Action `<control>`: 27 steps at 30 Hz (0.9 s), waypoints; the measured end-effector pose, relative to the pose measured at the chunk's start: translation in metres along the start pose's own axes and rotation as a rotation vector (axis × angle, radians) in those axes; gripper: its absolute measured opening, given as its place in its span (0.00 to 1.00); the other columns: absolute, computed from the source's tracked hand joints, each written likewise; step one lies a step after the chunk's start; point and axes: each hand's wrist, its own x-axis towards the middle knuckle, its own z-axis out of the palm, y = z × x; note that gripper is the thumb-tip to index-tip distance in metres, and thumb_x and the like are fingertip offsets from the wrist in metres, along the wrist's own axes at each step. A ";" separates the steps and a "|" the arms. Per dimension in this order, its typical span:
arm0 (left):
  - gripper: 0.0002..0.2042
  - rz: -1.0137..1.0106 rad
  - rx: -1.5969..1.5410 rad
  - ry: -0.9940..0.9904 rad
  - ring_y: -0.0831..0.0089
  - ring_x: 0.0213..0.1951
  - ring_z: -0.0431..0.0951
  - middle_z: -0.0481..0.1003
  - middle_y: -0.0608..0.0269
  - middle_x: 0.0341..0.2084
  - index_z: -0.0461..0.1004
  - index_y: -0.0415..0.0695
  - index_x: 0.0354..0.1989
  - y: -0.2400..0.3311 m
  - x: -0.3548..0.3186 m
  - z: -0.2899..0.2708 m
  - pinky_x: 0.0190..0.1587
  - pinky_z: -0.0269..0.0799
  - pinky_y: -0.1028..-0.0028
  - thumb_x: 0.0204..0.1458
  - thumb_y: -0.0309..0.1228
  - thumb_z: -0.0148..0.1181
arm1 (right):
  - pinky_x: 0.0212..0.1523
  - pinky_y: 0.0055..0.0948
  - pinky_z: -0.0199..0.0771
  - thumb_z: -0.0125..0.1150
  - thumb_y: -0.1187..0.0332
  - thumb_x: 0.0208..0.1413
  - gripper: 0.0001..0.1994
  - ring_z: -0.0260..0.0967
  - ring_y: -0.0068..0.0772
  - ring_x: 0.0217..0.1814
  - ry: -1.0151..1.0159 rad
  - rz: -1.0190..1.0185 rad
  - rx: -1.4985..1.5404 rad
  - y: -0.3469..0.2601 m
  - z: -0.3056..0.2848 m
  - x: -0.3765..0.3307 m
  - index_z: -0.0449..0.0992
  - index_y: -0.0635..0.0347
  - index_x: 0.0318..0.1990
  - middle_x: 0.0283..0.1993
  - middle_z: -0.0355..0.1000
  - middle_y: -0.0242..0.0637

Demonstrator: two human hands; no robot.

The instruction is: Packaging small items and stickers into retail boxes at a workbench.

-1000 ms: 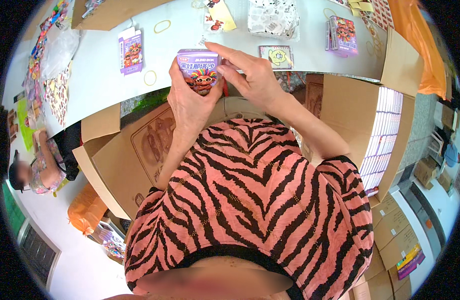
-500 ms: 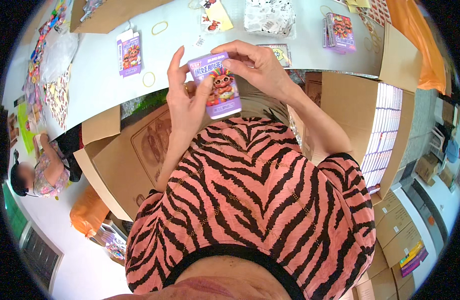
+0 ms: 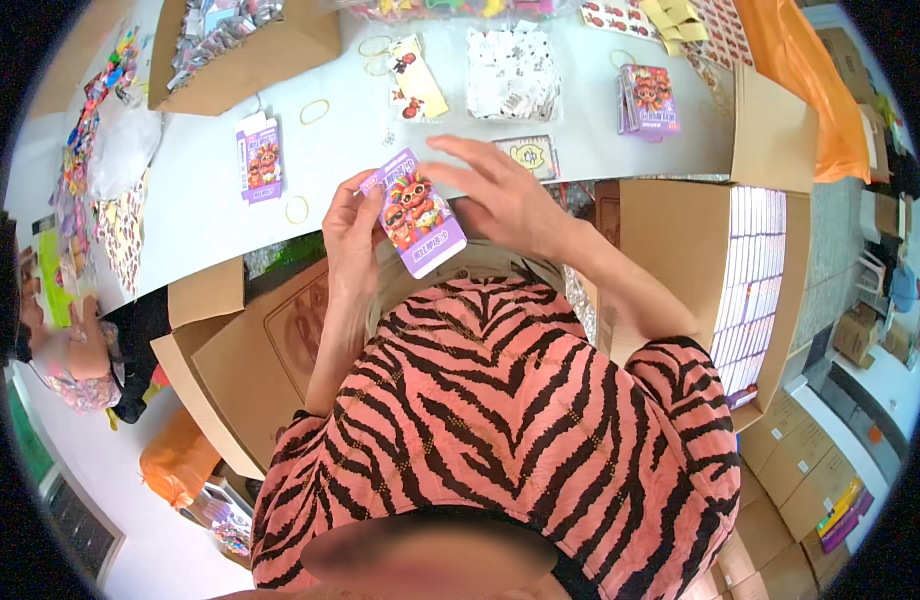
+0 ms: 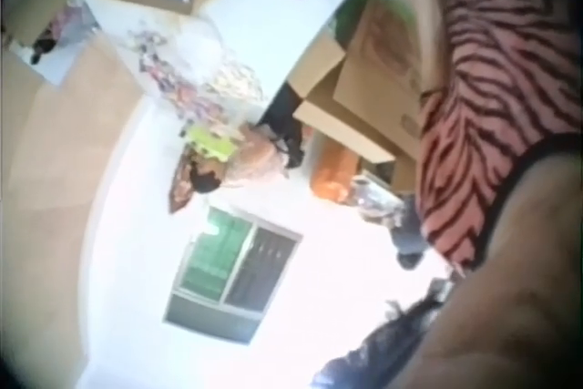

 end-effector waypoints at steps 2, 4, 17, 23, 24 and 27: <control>0.12 -0.014 -0.024 -0.042 0.81 0.36 0.74 0.74 0.62 0.37 0.68 0.39 0.48 -0.001 -0.002 0.003 0.37 0.74 0.80 0.58 0.30 0.53 | 0.50 0.37 0.69 0.65 0.78 0.38 0.26 0.67 0.44 0.53 0.026 -0.191 -0.062 -0.007 0.001 0.004 0.71 0.55 0.51 0.54 0.67 0.40; 0.15 -0.070 -0.047 -0.108 0.74 0.43 0.73 0.72 0.59 0.42 0.67 0.39 0.49 -0.003 -0.002 0.002 0.46 0.71 0.74 0.55 0.31 0.56 | 0.49 0.37 0.70 0.65 0.77 0.37 0.25 0.68 0.44 0.52 -0.010 -0.200 -0.032 0.001 0.002 0.000 0.72 0.57 0.48 0.51 0.69 0.40; 0.19 0.257 0.255 -0.299 0.78 0.38 0.75 0.77 0.61 0.37 0.70 0.34 0.48 -0.008 0.008 -0.009 0.43 0.72 0.77 0.47 0.25 0.65 | 0.40 0.27 0.72 0.60 0.63 0.53 0.15 0.73 0.28 0.36 -0.298 0.311 0.369 0.000 -0.020 0.054 0.72 0.61 0.46 0.39 0.75 0.40; 0.14 0.218 -0.034 -0.043 0.79 0.38 0.75 0.76 0.62 0.37 0.71 0.34 0.45 -0.017 0.010 -0.021 0.40 0.77 0.75 0.50 0.22 0.61 | 0.41 0.29 0.73 0.58 0.70 0.51 0.14 0.73 0.32 0.42 -0.121 0.233 -0.157 0.073 -0.009 0.107 0.72 0.60 0.46 0.45 0.73 0.35; 0.14 0.220 -0.038 -0.049 0.79 0.38 0.75 0.76 0.62 0.37 0.71 0.34 0.45 -0.016 0.010 -0.021 0.40 0.77 0.75 0.50 0.22 0.61 | 0.41 0.29 0.73 0.58 0.70 0.51 0.14 0.73 0.32 0.42 -0.120 0.233 -0.164 0.085 -0.004 0.112 0.72 0.60 0.46 0.45 0.73 0.35; 0.14 0.196 -0.087 0.028 0.78 0.38 0.75 0.75 0.62 0.38 0.70 0.34 0.46 -0.018 0.008 -0.024 0.40 0.78 0.74 0.50 0.22 0.60 | 0.42 0.33 0.74 0.57 0.71 0.49 0.16 0.71 0.39 0.46 -0.069 0.019 -0.482 0.111 0.013 0.124 0.71 0.58 0.47 0.48 0.71 0.35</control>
